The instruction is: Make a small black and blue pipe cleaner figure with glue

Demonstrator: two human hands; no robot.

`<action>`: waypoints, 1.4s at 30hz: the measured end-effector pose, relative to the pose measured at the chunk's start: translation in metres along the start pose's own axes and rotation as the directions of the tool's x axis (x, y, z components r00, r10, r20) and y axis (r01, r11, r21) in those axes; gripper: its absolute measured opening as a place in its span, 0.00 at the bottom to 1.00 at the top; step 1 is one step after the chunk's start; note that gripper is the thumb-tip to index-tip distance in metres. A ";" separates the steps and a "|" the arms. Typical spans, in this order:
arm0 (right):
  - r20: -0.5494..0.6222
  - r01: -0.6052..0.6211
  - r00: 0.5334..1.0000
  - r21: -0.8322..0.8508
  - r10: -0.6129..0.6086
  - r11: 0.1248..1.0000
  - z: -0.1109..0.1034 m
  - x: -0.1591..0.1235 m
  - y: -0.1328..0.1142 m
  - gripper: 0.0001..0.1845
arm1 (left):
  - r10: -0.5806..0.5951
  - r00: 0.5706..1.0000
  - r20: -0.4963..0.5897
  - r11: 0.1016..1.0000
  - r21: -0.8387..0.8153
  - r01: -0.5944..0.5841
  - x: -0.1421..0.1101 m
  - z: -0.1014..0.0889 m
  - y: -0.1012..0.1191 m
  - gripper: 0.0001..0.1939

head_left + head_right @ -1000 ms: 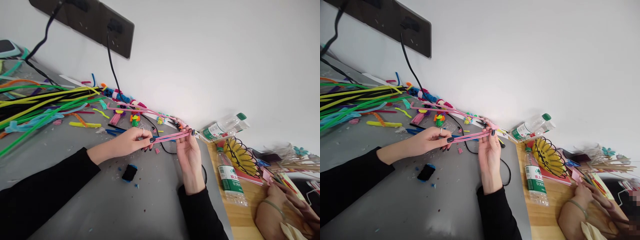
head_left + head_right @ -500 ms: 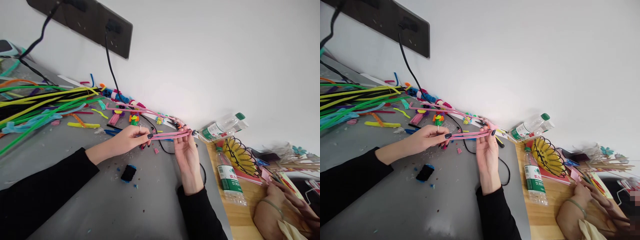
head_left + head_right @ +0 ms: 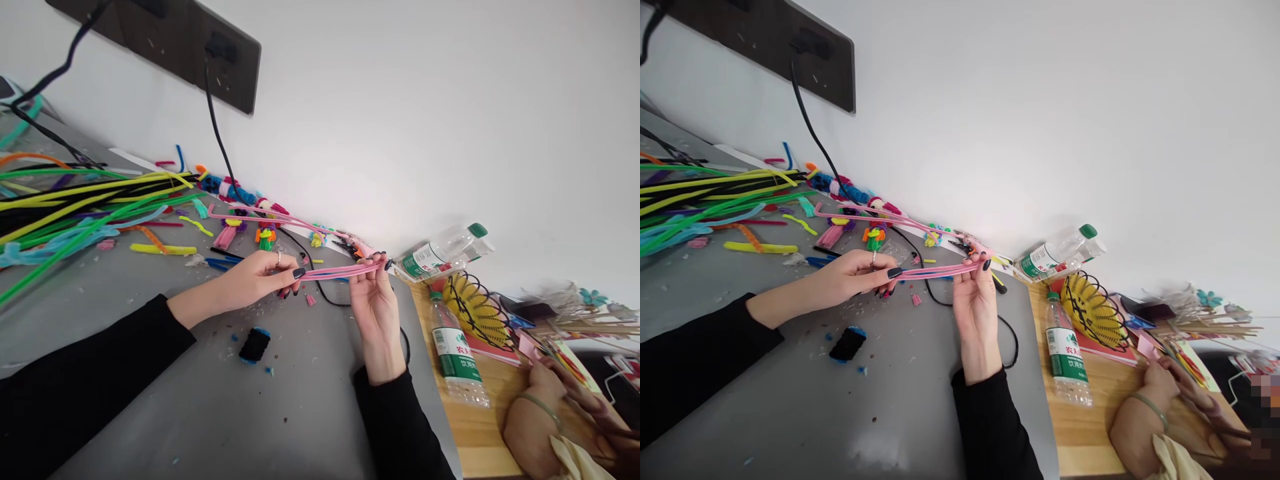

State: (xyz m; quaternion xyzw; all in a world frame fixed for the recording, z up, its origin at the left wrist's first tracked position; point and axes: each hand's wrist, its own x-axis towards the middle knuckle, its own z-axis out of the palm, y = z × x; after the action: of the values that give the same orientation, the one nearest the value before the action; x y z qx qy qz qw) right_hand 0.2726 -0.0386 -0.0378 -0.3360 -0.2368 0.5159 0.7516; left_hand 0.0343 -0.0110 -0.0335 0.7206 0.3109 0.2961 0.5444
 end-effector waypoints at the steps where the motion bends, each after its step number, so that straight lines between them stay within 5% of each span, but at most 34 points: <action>1: 0.002 0.006 1.000 0.002 -0.006 1.000 0.000 0.000 0.000 0.05 | 0.003 1.000 0.001 1.000 0.000 -0.003 0.000 -0.001 0.001 0.19; 28: 0.016 0.158 0.987 -0.136 -0.157 0.978 -0.010 0.003 -0.001 0.09 | 0.004 0.999 0.033 1.000 0.021 -0.005 0.000 -0.003 0.005 0.21; 31: 0.042 0.193 0.981 -0.181 -0.188 0.964 -0.005 0.000 -0.003 0.09 | 0.003 1.000 -0.028 0.999 0.042 -0.002 0.000 -0.004 0.004 0.21; 36: 0.101 0.258 0.966 -0.297 -0.239 0.919 0.007 -0.011 -0.004 0.10 | 0.005 0.958 -0.287 0.993 0.111 0.028 0.001 -0.003 -0.004 0.20; 39: 0.179 0.391 0.919 -0.526 -0.351 0.755 0.014 -0.020 -0.003 0.08 | 0.018 0.910 -0.413 0.987 0.154 0.051 0.000 -0.003 -0.006 0.19; 42: 0.380 0.570 0.804 -0.713 -0.458 0.410 0.019 -0.026 -0.002 0.11 | 0.051 0.882 -0.468 0.976 0.210 0.056 -0.002 -0.004 -0.003 0.17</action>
State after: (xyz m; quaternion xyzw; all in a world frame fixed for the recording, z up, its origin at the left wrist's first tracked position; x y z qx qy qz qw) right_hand 0.2517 -0.0589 -0.0239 -0.5135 -0.5795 0.1162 0.6221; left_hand 0.0297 -0.0093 -0.0361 0.6818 0.4652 0.4257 0.3709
